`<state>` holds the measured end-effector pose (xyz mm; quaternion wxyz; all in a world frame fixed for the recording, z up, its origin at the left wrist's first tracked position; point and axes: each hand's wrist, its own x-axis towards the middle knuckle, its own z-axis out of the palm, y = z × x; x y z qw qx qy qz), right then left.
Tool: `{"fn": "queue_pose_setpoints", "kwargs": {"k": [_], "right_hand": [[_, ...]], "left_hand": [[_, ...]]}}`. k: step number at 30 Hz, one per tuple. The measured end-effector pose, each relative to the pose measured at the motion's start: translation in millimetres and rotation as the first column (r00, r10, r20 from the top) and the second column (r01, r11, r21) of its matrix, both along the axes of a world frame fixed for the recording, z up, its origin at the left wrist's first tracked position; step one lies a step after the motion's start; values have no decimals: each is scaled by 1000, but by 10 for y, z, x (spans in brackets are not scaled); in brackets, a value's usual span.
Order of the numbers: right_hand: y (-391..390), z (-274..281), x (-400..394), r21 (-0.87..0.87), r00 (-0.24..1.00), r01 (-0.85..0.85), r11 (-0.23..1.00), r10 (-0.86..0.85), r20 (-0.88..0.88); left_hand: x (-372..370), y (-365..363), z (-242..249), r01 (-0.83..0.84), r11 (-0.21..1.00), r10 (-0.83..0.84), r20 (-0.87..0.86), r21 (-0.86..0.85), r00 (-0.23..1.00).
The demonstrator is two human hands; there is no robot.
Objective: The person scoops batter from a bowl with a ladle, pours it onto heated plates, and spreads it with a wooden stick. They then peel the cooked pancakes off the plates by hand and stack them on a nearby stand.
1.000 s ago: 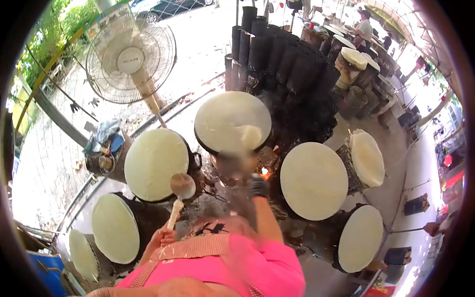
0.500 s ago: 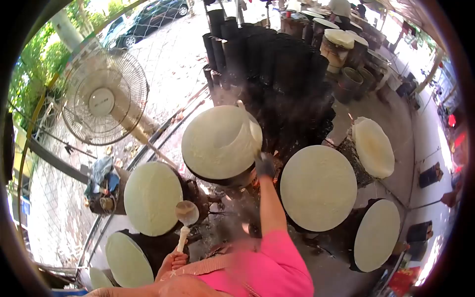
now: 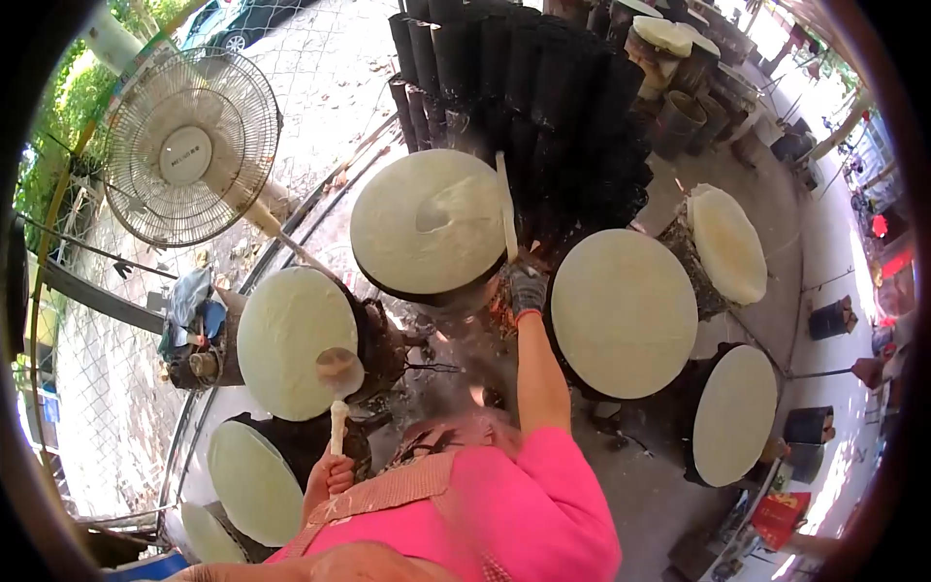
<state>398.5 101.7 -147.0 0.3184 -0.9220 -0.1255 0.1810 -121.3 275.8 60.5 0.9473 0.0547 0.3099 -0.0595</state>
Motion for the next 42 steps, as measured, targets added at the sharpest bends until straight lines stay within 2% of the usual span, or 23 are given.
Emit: {"fn": "queue_pose_setpoints", "kwargs": {"k": [1, 2, 4, 6, 7, 9, 10, 11, 12, 16, 21, 22, 24, 26, 30, 32, 34, 36, 37, 39, 40, 41, 42], "right_hand": [[-9, 26, -410, 198, 805, -177, 964, 26, 593], [183, -94, -743, -81, 764, -209, 974, 215, 609], [396, -146, -1127, -53, 873, -179, 982, 183, 452], [531, 139, -1346, 494, 988, 142, 858, -152, -20], [342, 265, -1223, 96, 932, -179, 979, 138, 335], [81, 284, -817, 192, 947, -132, 972, 67, 315], [-55, 136, -448, -251, 659, -180, 951, 306, 687], [-50, 286, -178, -338, 826, -106, 935, 272, 494], [-37, 559, -67, 237, 942, 259, 936, -300, 153], [235, 632, 46, -258, 905, -10, 966, 119, 408], [-162, 1124, -77, 0, 796, -412, 911, 360, 486], [-131, 1150, 33, 189, 973, 27, 982, 18, -231], [-257, 840, -242, -156, 902, 58, 986, 15, 431], [-297, 781, -432, -365, 719, -174, 915, 371, 588], [-575, 994, -523, -141, 844, 127, 982, -33, 535], [-594, 978, -802, -332, 929, 129, 934, 3, 371], [-522, 421, -1102, -395, 797, -8, 919, 244, 553], [-313, 370, -1406, -118, 771, -205, 972, 235, 592], [-245, -175, -1392, -582, 419, 155, 798, 480, 771], [-160, 475, -1664, -575, 441, 306, 759, 423, 792], [-214, 785, -1814, -535, 408, 382, 754, 382, 829], [-246, 1050, -1912, -477, 374, 384, 790, 340, 863], [-375, 1250, -1861, -144, 520, -184, 972, 220, 825]], "left_hand": [[-27, -16, 69, -24, 1000, 24, -25, -1, 999], [0, -27, 85, -46, 999, 46, -38, -5, 998], [-13, 57, -104, -82, 993, 71, -125, -80, 990], [57, 62, -129, -123, 983, 100, -160, -139, 982], [48, 63, -154, -136, 981, 113, -162, -139, 980], [67, 67, -96, -121, 975, 107, -85, -188, 991], [95, 78, -83, -107, 972, 102, -37, -207, 994], [93, 74, -113, -113, 971, 132, 77, -212, 988], [146, 78, -109, -128, 968, 149, 80, -216, 986], [508, 246, -192, -151, 956, 167, 45, -253, 985], [1254, 794, -641, -48, 964, 70, 77, -263, 995], [1516, 882, -621, -56, 988, 59, 19, -142, 998], [2053, 936, -407, -104, 989, 96, -75, -107, 993], [2457, 1022, -432, -40, 999, 39, -43, -35, 998], [3001, 826, -423, -92, 933, 137, -108, 349, 985], [3198, 681, -564, -72, 860, 170, -150, 505, 974], [3383, 363, -383, -106, 763, 290, -191, 638, 938], [3405, 369, -610, -27, 903, 113, -176, 428, 978], [3408, 381, -626, -21, 952, 80, -184, 306, 980], [3062, 505, -356, -55, 996, 56, 6, -68, 998], [2732, 655, -377, 138, 989, -123, 224, -53, 967], [2320, 619, -561, -30, 928, -84, 285, 372, 955], [2032, 344, 60, -55, 827, 85, -27, 559, 996]]}}
